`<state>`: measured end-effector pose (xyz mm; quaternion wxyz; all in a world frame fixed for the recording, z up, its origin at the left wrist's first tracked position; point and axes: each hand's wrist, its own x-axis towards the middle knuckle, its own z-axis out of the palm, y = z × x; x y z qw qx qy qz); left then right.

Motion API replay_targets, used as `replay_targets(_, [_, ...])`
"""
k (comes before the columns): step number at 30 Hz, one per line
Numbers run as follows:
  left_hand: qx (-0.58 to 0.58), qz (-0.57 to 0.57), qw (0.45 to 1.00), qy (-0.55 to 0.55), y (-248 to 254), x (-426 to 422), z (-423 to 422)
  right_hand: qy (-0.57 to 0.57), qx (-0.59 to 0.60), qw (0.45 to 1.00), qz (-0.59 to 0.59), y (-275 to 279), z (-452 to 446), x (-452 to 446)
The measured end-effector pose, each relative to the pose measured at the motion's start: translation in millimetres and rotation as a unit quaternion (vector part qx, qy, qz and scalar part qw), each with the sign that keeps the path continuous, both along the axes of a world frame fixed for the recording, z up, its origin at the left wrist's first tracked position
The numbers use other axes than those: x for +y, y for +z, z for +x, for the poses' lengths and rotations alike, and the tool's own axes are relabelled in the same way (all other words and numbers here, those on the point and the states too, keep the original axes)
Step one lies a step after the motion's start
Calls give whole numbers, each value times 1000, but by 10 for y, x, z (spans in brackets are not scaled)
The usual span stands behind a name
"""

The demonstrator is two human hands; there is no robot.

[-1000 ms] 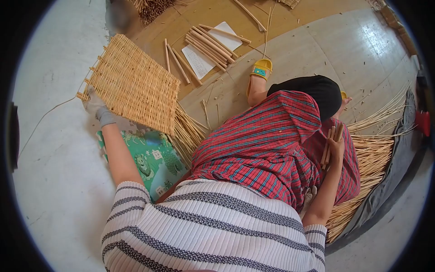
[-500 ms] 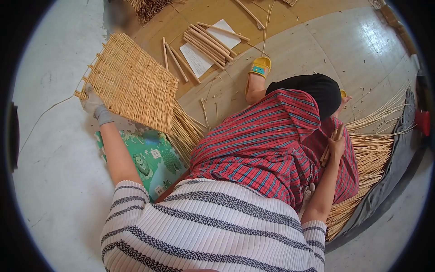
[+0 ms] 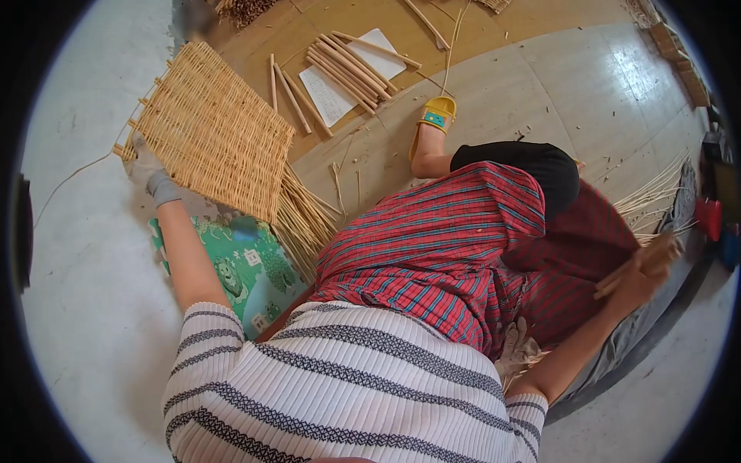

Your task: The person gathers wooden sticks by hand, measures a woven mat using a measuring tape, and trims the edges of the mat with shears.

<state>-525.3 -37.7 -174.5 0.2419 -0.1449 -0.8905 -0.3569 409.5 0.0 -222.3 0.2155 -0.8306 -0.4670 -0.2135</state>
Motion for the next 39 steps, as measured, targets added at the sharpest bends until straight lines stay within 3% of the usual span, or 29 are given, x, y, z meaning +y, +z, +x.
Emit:
replay_targets(1, [-2, -1, 1000, -3, -2, 14, 27, -21, 29, 999, 5, 223, -34, -53])
replay_targets(2, [-15, 31, 999, -23, 21, 24, 71, 60, -13, 998, 26, 573, -148, -83])
replay_targets(3, [-28, 63, 997, -42, 42, 30, 116, 58, -15, 998, 27, 720, -153, -118])
replay_targets(5, [-22, 59, 997, -48, 85, 34, 198, 191, -85, 969, 129, 885, -165, -188])
replay_targets(6, [-13, 54, 997, -53, 98, 38, 234, 190, -85, 969, 131, 882, -147, -260])
replay_targets(8, [10, 71, 995, -71, 106, 58, 305, 139, 101, 978, 117, 858, -102, -422])
replay_targets(9, [32, 86, 992, -89, 107, 65, 319, 138, 103, 978, 118, 807, -52, -497])
replay_targets(10, [32, 86, 992, -89, 101, 64, 285, 151, 322, 923, 144, 745, 0, -562])
replay_targets(11, [7, 74, 994, -76, 92, 62, 228, 156, 524, 821, 163, 662, 91, -636])
replay_targets(12, [-18, 63, 996, -61, 83, 62, 196, 159, 524, 820, 164, 545, 220, -730])
replay_targets(14, [25, 66, 994, -78, 68, 52, 253, 174, 706, 662, 184, 189, 438, -860])
replay_targets(15, [66, 63, 991, -99, 71, 32, 257, 176, 709, 659, 181, 29, 386, -870])
replay_targets(18, [62, 64, 988, -125, -12, -13, 25, 179, 762, 574, 240, -417, 222, -925])
replay_targets(22, [58, 63, 990, -109, 65, 1, 269, 115, 769, 575, 255, -565, -338, -775])
replay_targets(25, [54, 85, 989, -109, 85, 17, 333, 119, 796, 542, 243, -519, -384, -699])
replay_targets(28, [18, 42, 998, -50, 87, 18, 276, 172, 802, 525, 226, -484, -361, -649])
replay_targets(31, [25, 100, 992, -78, 80, 61, 320, 173, 797, 536, 218, -322, -345, -612])
replay_targets(33, [7, 98, 994, -47, 95, 72, 318, 212, 759, 545, 288, -205, -404, -582])
replay_targets(39, [28, 76, 996, -36, 106, 70, 319, 258, 728, 547, 322, -177, -647, -598])
